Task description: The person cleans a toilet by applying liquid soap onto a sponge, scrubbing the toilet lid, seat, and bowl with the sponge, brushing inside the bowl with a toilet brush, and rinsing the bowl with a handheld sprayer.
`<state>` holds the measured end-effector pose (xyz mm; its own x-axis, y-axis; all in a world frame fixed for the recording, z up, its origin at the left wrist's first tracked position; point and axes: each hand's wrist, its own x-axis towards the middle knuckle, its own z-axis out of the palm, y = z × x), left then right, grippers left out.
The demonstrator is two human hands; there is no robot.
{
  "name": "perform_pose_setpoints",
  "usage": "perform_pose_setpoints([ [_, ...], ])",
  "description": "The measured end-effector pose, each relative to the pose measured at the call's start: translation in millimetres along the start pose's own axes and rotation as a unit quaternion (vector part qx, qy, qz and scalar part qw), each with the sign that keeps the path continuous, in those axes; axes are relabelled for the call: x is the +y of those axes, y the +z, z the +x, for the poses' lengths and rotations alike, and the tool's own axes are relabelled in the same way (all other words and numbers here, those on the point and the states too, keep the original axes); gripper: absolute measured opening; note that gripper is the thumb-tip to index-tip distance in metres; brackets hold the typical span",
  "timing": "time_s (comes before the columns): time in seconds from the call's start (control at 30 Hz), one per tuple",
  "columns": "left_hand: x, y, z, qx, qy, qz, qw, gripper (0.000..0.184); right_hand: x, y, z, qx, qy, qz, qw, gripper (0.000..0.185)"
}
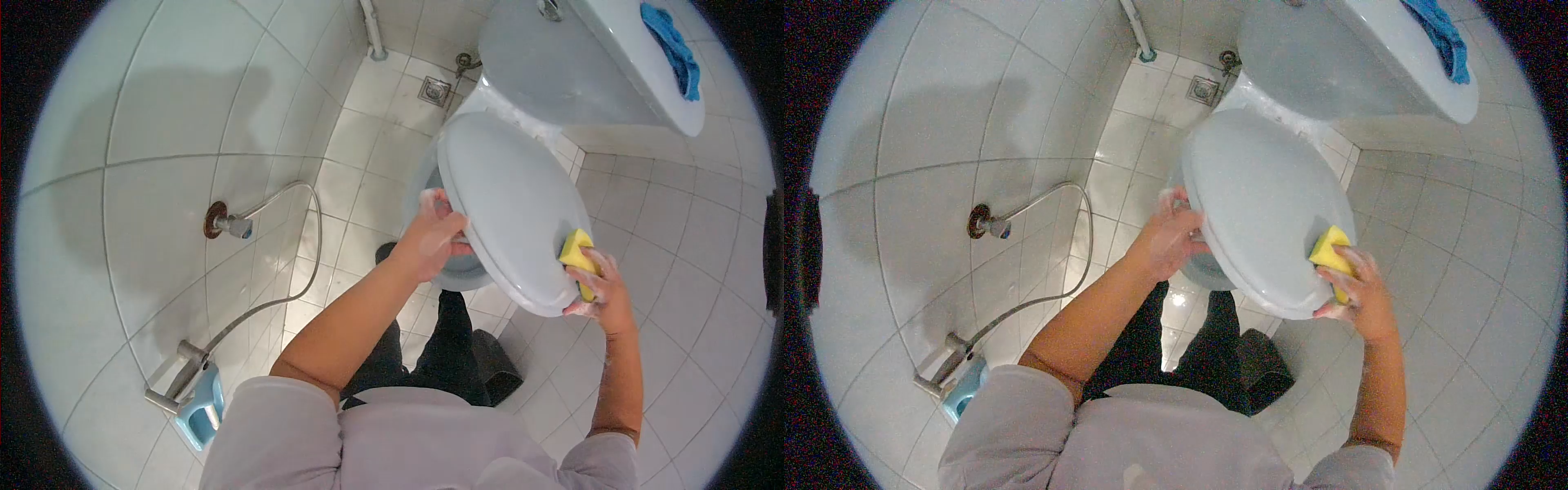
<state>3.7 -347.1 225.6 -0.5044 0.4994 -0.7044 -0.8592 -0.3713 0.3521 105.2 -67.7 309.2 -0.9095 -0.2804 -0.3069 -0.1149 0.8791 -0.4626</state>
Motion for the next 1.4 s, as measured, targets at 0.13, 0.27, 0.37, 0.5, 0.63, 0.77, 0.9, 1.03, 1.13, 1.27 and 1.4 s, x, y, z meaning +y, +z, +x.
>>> perform_pose_setpoints([
  [0.13, -9.8, 0.3, -6.4, 0.044, 0.003, 0.068, 0.997, 0.056, -12.7, 4.9, -0.4, 0.001, -0.035, -0.102, 0.994, 0.055],
  [0.27, -47.0, -31.5, 13.9, 0.115, 0.057, 0.218, 0.968, 0.062, 23.8, 19.0, -14.5, 0.135, 0.074, -0.105, 0.982, 0.038],
  [0.37, -100.0, -93.8, 39.4, 0.186, 0.057, 0.394, 0.898, 0.061, 59.2, -19.5, 12.4, 0.272, 0.008, -0.273, 0.923, 0.028],
  [0.5, -134.4, -133.2, 55.9, 0.236, 0.079, 0.508, 0.824, 0.049, 78.0, -65.1, 74.9, 0.394, 0.097, -0.221, 0.887, 0.031],
  [0.63, -127.0, -136.0, 71.1, 0.235, -0.038, 0.601, 0.763, 0.049, 77.5, -86.2, 115.2, 0.382, 0.175, -0.206, 0.884, 0.037],
  [0.77, -100.6, -116.7, 81.8, 0.133, 0.000, 0.763, 0.632, 0.063, 94.2, -82.5, 117.9, 0.450, 0.190, -0.174, 0.855, 0.041],
  [0.9, 11.3, 17.7, 90.4, 0.222, 0.293, 0.565, 0.738, 0.054, 115.9, -63.6, 100.2, 0.590, 0.101, 0.003, 0.801, 0.043],
  [1.03, 97.4, 117.8, 114.4, 0.095, 0.685, 0.567, 0.448, 0.038, 100.0, -40.8, 87.5, 0.683, 0.135, 0.195, 0.691, 0.048],
  [1.13, 113.4, 138.1, 137.5, 0.034, 0.592, 0.668, 0.450, 0.032, 88.4, -34.6, 112.7, 0.697, 0.158, 0.206, 0.668, 0.048],
  [1.27, 111.6, 133.8, 140.6, 0.061, 0.647, 0.658, 0.381, 0.028, 82.3, -30.1, 209.2, 0.813, 0.125, 0.126, 0.555, 0.041],
  [1.4, 117.6, 139.8, 146.1, 0.059, 0.617, 0.510, 0.596, 0.031, 31.4, 4.6, 271.7, 0.715, 0.003, -0.093, 0.692, 0.035],
])
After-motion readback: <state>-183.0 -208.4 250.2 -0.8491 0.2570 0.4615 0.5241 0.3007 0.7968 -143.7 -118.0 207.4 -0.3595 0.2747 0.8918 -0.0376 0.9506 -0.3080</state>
